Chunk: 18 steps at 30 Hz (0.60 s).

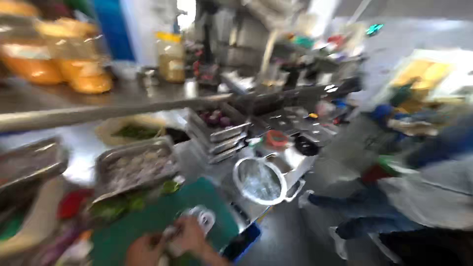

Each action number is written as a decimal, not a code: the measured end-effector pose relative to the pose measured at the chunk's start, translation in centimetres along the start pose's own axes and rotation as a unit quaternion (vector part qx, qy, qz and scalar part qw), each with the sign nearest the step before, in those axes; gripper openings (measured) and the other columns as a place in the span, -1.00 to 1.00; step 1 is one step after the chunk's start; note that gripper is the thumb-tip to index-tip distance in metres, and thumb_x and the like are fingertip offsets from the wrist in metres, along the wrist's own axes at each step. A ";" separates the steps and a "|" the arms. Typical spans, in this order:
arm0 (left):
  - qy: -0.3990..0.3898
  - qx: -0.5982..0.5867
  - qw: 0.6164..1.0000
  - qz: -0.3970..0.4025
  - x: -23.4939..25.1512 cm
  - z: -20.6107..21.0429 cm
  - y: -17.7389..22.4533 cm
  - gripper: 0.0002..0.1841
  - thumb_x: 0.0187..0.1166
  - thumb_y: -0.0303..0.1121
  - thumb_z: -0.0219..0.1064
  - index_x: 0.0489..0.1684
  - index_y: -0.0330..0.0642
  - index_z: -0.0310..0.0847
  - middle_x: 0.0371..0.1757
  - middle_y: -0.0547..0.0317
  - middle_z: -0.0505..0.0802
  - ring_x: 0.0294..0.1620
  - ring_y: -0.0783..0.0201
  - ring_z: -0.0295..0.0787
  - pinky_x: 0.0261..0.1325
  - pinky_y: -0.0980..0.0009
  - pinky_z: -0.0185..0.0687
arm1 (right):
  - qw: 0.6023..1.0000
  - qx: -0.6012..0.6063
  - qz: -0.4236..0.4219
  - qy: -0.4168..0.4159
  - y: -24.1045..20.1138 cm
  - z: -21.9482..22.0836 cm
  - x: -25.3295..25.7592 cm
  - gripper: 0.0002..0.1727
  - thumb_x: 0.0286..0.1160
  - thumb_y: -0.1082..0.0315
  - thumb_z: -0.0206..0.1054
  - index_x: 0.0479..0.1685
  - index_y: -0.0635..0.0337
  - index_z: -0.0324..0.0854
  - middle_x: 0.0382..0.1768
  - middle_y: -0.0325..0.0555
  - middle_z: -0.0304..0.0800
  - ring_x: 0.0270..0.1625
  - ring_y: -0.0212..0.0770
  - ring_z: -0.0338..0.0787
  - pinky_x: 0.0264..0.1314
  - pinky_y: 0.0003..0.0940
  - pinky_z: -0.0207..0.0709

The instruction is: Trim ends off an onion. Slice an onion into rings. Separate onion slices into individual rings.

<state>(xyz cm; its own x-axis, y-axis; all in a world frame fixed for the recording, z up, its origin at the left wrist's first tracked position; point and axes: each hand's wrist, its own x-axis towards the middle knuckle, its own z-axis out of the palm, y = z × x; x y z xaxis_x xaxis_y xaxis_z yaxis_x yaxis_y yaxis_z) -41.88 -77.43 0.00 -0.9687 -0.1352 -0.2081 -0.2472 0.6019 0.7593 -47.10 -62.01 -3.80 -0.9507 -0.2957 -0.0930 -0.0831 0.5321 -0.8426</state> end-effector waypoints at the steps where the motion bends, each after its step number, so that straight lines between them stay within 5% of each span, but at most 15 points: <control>1: 0.016 0.008 1.000 -0.004 0.0 0.3 -0.6 -0.61 0.63 -0.11 0.36 0.09 -0.29 0.81 0.04 -0.15 0.90 0.13 -0.05 0.85 0.33 -0.11 0.67 | 1.000 -0.007 0.015 -0.017 -0.4 0.1 0.0 -0.60 0.23 0.19 0.62 0.06 0.13 0.85 0.06 0.03 0.88 0.16 -0.06 0.83 0.34 0.02 0.66; 4: 0.053 0.015 0.998 -0.044 0.8 0.8 -3.4 -0.65 0.65 -0.11 0.34 0.12 -0.18 0.82 0.03 0.04 0.92 0.10 0.15 0.87 0.33 0.11 0.71 | 0.997 -0.048 0.029 -0.058 -0.6 2.1 1.6 -0.64 0.32 0.12 0.57 0.12 -0.06 0.88 0.08 -0.12 0.90 0.20 -0.14 0.83 0.40 -0.01 0.64; 10: 0.139 0.001 0.989 -0.048 1.1 1.2 -7.2 -0.77 0.56 -0.18 0.42 -0.02 -0.07 0.87 -0.09 0.19 0.92 -0.06 0.31 0.88 0.18 0.21 0.80 | 0.996 -0.059 -0.003 -0.059 -0.6 4.7 2.9 -0.70 0.35 0.21 0.58 0.07 -0.06 0.89 -0.03 -0.21 0.93 0.08 -0.24 0.86 0.32 -0.11 0.69; 18: 0.227 -0.001 0.973 -0.046 1.7 1.1 -10.3 -0.84 0.49 -0.22 0.49 -0.16 -0.05 0.90 -0.18 0.23 0.92 -0.17 0.33 0.87 0.07 0.22 0.83 | 0.995 -0.052 0.006 -0.080 -1.3 8.1 4.7 -0.78 0.29 0.22 0.61 -0.08 -0.09 0.92 -0.21 -0.24 0.94 -0.11 -0.22 0.88 0.09 0.00 0.74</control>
<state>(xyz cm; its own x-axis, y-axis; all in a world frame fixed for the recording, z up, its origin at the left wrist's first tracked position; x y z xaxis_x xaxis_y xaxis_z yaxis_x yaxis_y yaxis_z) -40.98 -82.99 -8.92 -0.8523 -0.5228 0.0175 -0.3336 0.5690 0.7517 -49.03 -70.49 -7.37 -0.8925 -0.4078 -0.1925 -0.1110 0.6124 -0.7827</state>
